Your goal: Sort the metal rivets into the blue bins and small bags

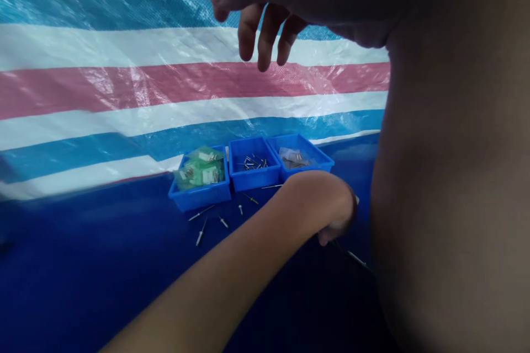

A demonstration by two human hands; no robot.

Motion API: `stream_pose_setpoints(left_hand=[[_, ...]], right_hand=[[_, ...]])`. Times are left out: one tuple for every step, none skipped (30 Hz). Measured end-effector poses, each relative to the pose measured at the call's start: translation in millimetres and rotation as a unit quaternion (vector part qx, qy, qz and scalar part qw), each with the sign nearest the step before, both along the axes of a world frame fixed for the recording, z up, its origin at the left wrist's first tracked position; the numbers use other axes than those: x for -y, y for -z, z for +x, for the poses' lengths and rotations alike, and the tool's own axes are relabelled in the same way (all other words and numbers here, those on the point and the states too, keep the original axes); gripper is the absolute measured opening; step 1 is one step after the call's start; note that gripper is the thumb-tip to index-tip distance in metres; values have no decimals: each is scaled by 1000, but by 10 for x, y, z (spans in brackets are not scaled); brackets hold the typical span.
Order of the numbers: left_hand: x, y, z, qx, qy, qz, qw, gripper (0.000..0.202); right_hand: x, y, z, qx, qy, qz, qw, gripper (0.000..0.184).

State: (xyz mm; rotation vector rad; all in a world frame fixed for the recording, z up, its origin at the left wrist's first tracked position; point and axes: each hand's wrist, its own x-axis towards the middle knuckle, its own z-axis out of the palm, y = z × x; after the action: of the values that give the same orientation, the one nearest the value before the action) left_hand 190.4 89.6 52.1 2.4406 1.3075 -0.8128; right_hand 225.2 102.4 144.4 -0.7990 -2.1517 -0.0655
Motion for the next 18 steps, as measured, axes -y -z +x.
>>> stream_pose_setpoints(left_hand=[[6,19,11,-4,0,-2,1000,42],[4,23,7,-5,2,-5,1000,42],[-2,19,-5,-3,6,-6,1000,41],[-10,10,-19,0,9,-7,1000,41],[-18,1,-31,4,13,-6,1000,41],[-23,-7,-39,8,16,-5,1000,40],[-26,-10,-42,11,18,-3,1000,39],[-27,-10,-42,14,21,-1,1000,38],[-27,-7,-39,16,25,0,1000,36],[-28,-2,-36,19,29,0,999,34],[-30,4,-33,22,34,-1,999,32],[-35,10,-33,26,39,-2,999,32],[-42,15,-35,30,43,-4,999,32],[-51,21,-39,36,46,-4,998,32],[-61,27,-46,42,47,-4,998,34],[-71,33,-54,50,45,-3,998,34],[-80,41,-63,67,39,-2,997,33],[-87,50,-71,83,33,0,996,31]], right_hand=[[20,-11,6,10,8,-21,1000,28],[44,-29,11,25,19,-45,998,29],[68,-52,16,43,32,-63,997,29],[90,-76,20,60,44,-71,995,28],[106,-99,22,74,53,-71,993,25],[115,-117,24,85,58,-61,993,23],[114,-129,26,90,61,-49,993,22],[104,-134,27,94,62,-39,993,22],[84,-134,29,98,58,-33,993,22],[57,-129,31,100,52,-25,993,22],[28,-121,33,102,43,-16,994,23],[-1,-110,33,101,31,-8,994,24],[-25,-99,33,99,17,-5,995,25],[-42,-87,30,96,7,-6,995,25],[-51,-75,26,95,4,-8,995,24],[-50,-63,20,95,8,-10,995,24],[-43,-52,15,99,18,-14,995,22],[-32,-43,10,100,28,-13,994,21]])
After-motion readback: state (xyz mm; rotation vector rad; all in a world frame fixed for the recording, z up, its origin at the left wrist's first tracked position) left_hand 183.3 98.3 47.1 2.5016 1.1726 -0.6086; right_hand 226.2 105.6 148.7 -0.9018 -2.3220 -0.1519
